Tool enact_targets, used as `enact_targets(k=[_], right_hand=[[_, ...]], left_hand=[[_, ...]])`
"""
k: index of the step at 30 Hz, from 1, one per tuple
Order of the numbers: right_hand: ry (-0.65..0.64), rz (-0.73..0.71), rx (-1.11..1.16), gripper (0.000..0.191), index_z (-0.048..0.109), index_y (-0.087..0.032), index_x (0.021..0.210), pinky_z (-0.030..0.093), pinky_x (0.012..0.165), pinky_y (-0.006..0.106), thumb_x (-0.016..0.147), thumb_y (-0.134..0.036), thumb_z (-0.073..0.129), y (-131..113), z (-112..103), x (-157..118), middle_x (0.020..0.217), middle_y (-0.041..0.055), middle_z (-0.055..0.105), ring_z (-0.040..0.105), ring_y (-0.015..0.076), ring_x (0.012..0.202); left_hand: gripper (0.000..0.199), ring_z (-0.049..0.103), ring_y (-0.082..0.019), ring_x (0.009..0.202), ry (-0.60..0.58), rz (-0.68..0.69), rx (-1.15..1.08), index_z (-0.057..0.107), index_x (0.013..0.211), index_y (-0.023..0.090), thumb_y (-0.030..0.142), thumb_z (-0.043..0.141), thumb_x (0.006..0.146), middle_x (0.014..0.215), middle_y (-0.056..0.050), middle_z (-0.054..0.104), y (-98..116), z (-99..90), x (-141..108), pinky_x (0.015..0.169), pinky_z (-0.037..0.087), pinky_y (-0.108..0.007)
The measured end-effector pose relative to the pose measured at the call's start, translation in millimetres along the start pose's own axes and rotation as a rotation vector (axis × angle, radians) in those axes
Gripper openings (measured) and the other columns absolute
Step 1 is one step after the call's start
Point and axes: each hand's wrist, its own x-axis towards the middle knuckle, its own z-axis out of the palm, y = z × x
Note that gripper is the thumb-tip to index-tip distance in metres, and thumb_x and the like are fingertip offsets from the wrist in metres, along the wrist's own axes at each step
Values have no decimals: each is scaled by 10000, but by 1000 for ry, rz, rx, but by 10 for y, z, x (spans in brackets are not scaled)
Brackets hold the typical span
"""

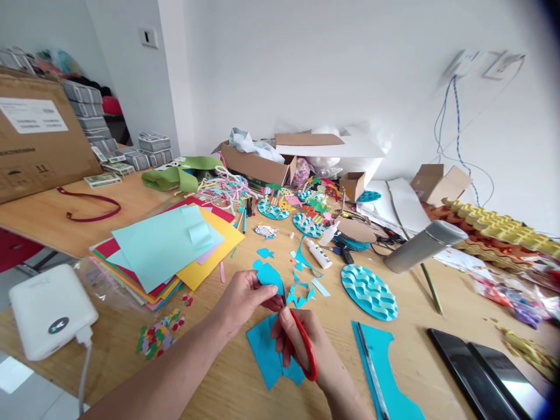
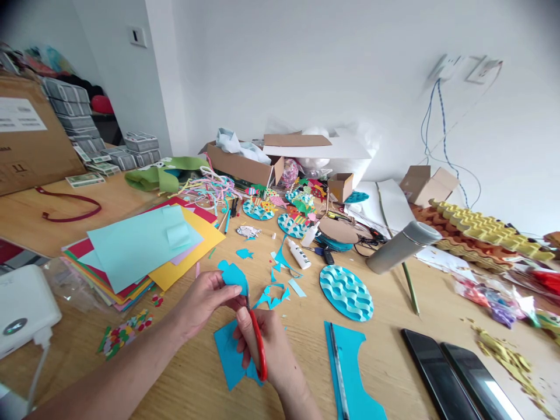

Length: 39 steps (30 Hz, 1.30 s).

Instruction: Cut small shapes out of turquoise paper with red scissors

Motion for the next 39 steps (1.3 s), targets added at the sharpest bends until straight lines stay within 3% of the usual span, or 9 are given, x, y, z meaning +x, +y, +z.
enact_targets(k=[39], right_hand=[[20,34,4,746,575,-126,626,294,353,184,706,-845,398,-25,11,-16,489,20,550,469,75,342]], left_hand=[[147,641,-145,598,-1,-6,-1,657,661,116,254,667,710,633,-40,692,13,3,-9,647,522,-276]])
